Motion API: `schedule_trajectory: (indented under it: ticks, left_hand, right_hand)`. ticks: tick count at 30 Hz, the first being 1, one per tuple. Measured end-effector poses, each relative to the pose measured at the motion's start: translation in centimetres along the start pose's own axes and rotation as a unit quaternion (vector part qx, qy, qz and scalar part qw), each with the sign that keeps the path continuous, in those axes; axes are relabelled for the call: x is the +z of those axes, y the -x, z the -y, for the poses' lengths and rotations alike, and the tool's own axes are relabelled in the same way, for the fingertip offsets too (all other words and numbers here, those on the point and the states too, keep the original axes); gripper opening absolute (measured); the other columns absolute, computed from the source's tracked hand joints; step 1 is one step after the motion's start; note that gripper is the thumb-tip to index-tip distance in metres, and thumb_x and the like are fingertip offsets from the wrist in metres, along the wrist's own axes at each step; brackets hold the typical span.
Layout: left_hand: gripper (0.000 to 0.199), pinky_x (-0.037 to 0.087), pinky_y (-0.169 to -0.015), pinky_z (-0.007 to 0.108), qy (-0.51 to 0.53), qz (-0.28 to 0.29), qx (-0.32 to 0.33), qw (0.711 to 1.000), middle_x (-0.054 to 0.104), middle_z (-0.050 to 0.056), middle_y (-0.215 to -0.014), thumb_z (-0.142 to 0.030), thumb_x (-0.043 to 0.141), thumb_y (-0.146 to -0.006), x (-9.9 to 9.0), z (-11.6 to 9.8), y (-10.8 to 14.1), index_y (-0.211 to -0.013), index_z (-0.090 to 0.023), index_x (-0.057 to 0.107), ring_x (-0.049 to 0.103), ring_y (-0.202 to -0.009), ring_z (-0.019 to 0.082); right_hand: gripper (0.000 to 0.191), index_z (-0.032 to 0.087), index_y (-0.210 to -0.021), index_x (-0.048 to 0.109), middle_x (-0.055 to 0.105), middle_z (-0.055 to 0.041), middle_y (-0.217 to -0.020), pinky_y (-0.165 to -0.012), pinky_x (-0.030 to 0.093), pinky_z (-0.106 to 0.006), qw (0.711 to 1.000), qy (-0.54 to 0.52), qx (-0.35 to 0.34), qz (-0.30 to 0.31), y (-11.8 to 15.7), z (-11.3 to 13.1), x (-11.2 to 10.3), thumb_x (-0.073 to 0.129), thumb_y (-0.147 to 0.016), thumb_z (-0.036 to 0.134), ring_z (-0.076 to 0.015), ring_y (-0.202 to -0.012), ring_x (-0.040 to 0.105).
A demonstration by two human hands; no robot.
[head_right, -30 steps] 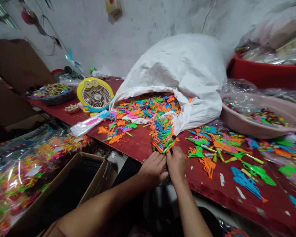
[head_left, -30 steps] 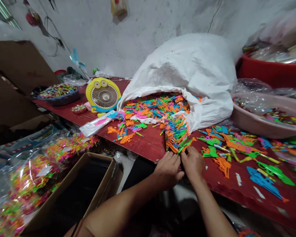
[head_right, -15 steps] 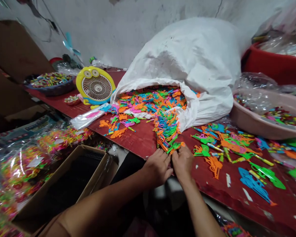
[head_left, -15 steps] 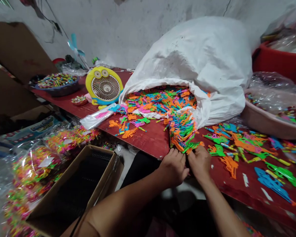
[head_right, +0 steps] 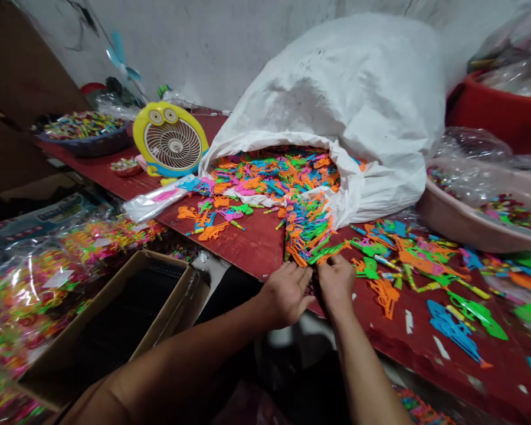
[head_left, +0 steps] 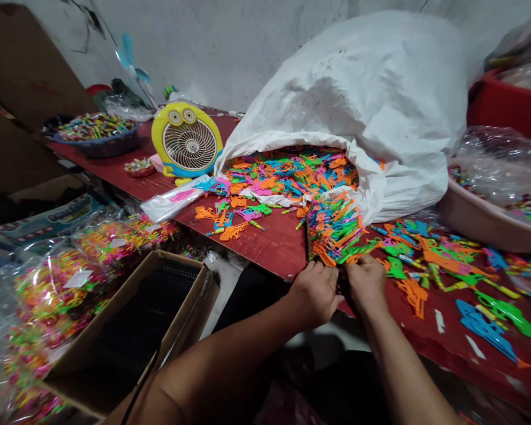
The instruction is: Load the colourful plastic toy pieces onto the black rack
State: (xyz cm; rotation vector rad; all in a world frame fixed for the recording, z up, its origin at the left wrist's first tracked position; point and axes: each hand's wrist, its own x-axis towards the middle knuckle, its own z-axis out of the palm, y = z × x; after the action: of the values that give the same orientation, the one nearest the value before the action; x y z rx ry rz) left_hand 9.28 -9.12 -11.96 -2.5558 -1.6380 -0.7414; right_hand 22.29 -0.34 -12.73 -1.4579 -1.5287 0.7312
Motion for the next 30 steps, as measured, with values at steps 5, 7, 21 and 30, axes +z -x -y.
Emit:
schedule_trajectory:
  ticks: [5,7,21,30]
  left_hand:
    - [0.059,0.036,-0.107,0.049,-0.006,-0.007,0.01,1.0,0.056,0.023,-0.128,-0.043,0.045,-0.094,0.1,-0.1,0.2,-0.132,0.002,0.047,0.051,-0.118,0.035]
    - [0.054,0.037,-0.107,0.049,-0.001,-0.013,0.013,1.0,0.056,0.023,-0.127,-0.041,0.046,-0.093,0.1,0.0,0.2,-0.129,0.0,0.05,0.051,-0.118,0.035]
    - [0.051,0.039,-0.107,0.049,0.055,-0.012,-0.03,0.998,0.06,0.018,-0.116,-0.039,0.054,-0.086,0.9,0.0,-0.3,-0.125,-0.006,0.053,0.052,-0.114,0.033]
    - [0.052,0.037,-0.11,0.047,0.046,-0.008,-0.031,0.998,0.061,0.018,-0.116,-0.042,0.055,-0.086,1.0,0.0,-0.4,-0.122,-0.004,0.055,0.052,-0.115,0.032]
  right_hand:
    - [0.02,0.016,-0.077,0.062,0.065,-0.0023,-0.072,-0.058,0.039,-0.026,0.999,-0.034,-0.03,-0.016,-0.1,0.3,0.6,0.059,-0.069,0.033,-0.0138,-0.061,0.049]
    - [0.018,0.017,-0.077,0.061,0.065,-0.0031,-0.072,-0.058,0.038,-0.026,0.996,0.027,-0.072,-0.042,-0.1,0.6,0.7,0.058,-0.069,0.033,-0.0144,-0.061,0.049]
    - [0.032,0.024,-0.048,0.037,0.042,-0.0007,-0.049,-0.055,0.026,-0.029,0.961,0.203,-0.188,-0.009,-0.2,0.3,-0.9,0.048,-0.075,0.038,-0.0137,-0.051,0.036]
    - [0.028,0.024,-0.047,0.037,0.035,0.0032,-0.043,-0.045,0.025,-0.027,0.99,0.104,-0.091,0.011,-0.8,0.1,-1.2,0.051,-0.069,0.036,-0.0111,-0.045,0.032]
